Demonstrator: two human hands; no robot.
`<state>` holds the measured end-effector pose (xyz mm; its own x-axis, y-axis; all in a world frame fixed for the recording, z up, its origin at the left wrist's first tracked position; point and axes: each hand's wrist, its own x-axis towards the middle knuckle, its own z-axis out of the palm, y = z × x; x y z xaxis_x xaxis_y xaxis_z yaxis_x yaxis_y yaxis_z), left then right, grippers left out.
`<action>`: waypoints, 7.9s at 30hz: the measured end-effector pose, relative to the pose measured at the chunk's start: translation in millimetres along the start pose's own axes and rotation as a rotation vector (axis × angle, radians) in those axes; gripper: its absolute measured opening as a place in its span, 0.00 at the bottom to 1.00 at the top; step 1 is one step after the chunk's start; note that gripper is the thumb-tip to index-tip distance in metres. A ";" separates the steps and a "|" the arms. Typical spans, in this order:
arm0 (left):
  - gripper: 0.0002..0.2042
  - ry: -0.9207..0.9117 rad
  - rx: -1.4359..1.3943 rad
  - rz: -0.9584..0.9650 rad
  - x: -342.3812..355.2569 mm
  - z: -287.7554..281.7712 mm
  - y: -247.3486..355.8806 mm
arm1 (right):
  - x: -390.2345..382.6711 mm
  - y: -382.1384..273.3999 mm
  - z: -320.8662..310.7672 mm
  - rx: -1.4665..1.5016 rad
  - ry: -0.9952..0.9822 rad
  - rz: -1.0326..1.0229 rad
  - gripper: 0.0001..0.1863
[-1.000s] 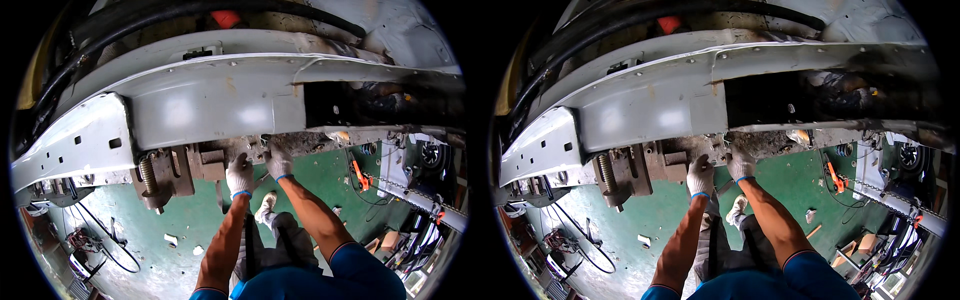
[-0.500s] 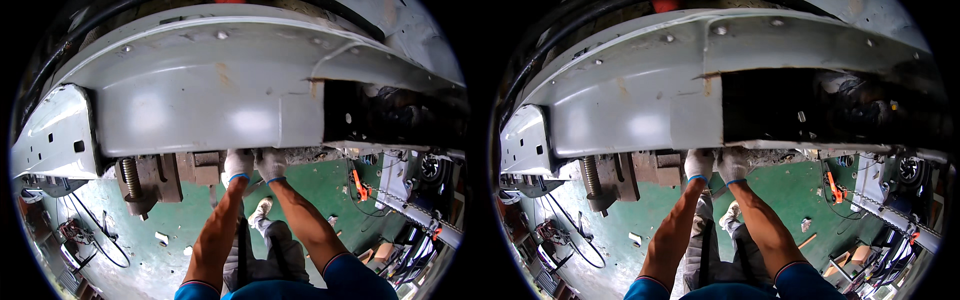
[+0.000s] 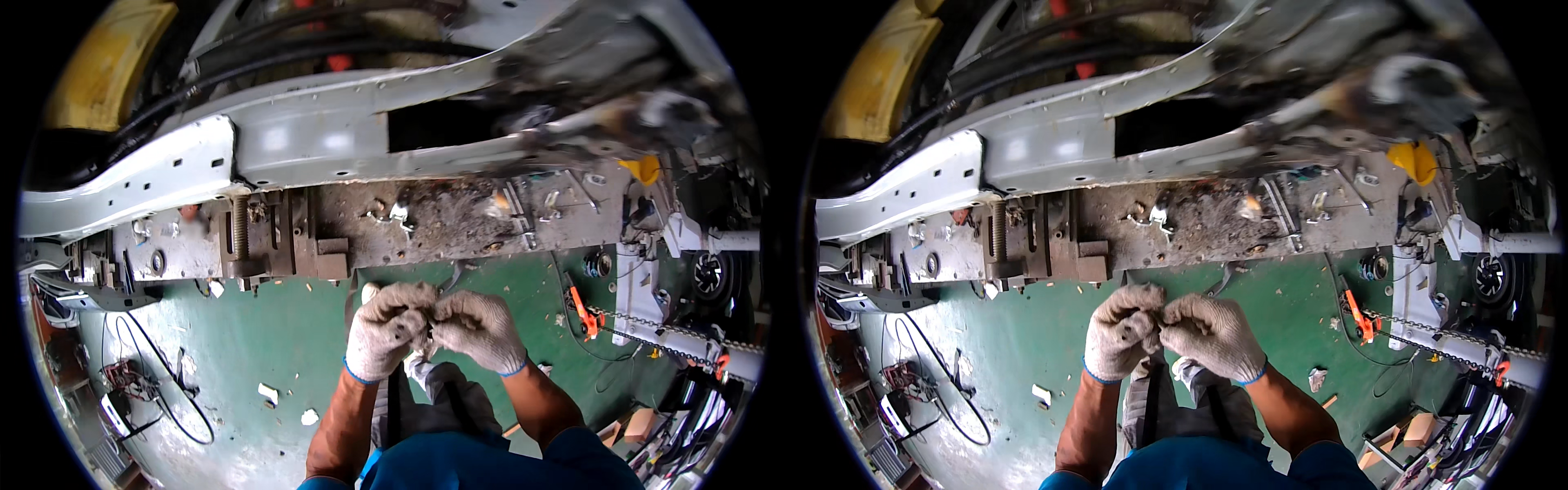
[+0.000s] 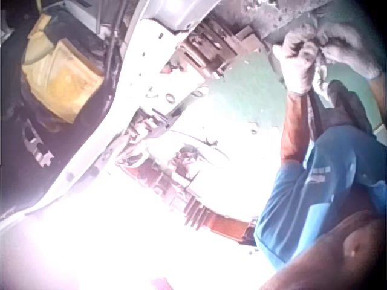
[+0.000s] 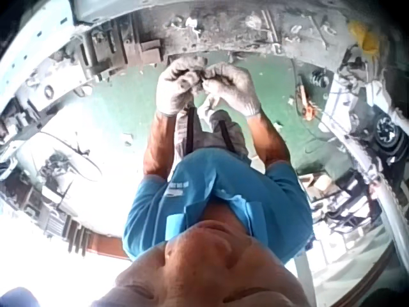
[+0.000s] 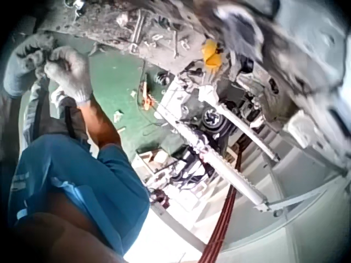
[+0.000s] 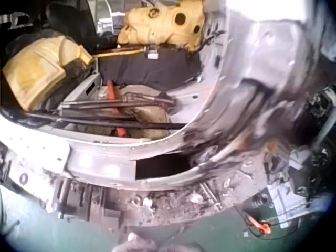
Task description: The person works on the front section of a white car body in a workshop. They handle small metal fasteners and a black plastic clip, then repeatedly rub and scrape a seam on the car's frame with gloved hands. Tools and debris are visible on the floor and workbench.
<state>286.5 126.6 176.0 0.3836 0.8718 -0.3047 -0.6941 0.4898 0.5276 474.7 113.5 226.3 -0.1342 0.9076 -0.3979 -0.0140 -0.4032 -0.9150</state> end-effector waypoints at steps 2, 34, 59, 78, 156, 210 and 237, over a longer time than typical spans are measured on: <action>0.16 -0.037 0.048 -0.040 -20.8 31.0 7.9 | -33.0 -29.6 -7.7 -0.091 -0.005 -0.073 0.10; 0.23 -0.221 0.098 0.030 -166.0 190.5 -7.7 | -221.9 -95.5 -14.3 0.687 -0.004 -0.235 0.10; 0.22 -0.274 -0.063 -0.018 -172.0 202.3 -29.6 | -254.0 -115.5 -15.4 -0.417 0.456 -1.024 0.14; 0.22 -0.274 0.173 0.045 -175.4 229.6 -19.2 | -263.1 -101.2 -29.3 0.525 0.129 -0.472 0.12; 0.13 -0.131 0.252 0.084 -188.6 228.9 -23.5 | -256.6 -92.8 -17.5 0.563 0.117 -0.300 0.15; 0.10 -0.019 0.295 0.091 -194.9 231.2 -22.1 | -253.9 -90.0 -14.4 0.599 0.057 -0.255 0.13; 0.12 -0.038 0.230 0.144 -198.6 221.8 -32.7 | -259.0 -78.6 -8.3 0.433 0.171 -0.441 0.14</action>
<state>368.1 -60.6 395.2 0.3168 0.9301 -0.1857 -0.5883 0.3463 0.7307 518.7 -88.9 400.7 0.1348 0.9905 -0.0282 -0.4357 0.0337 -0.8994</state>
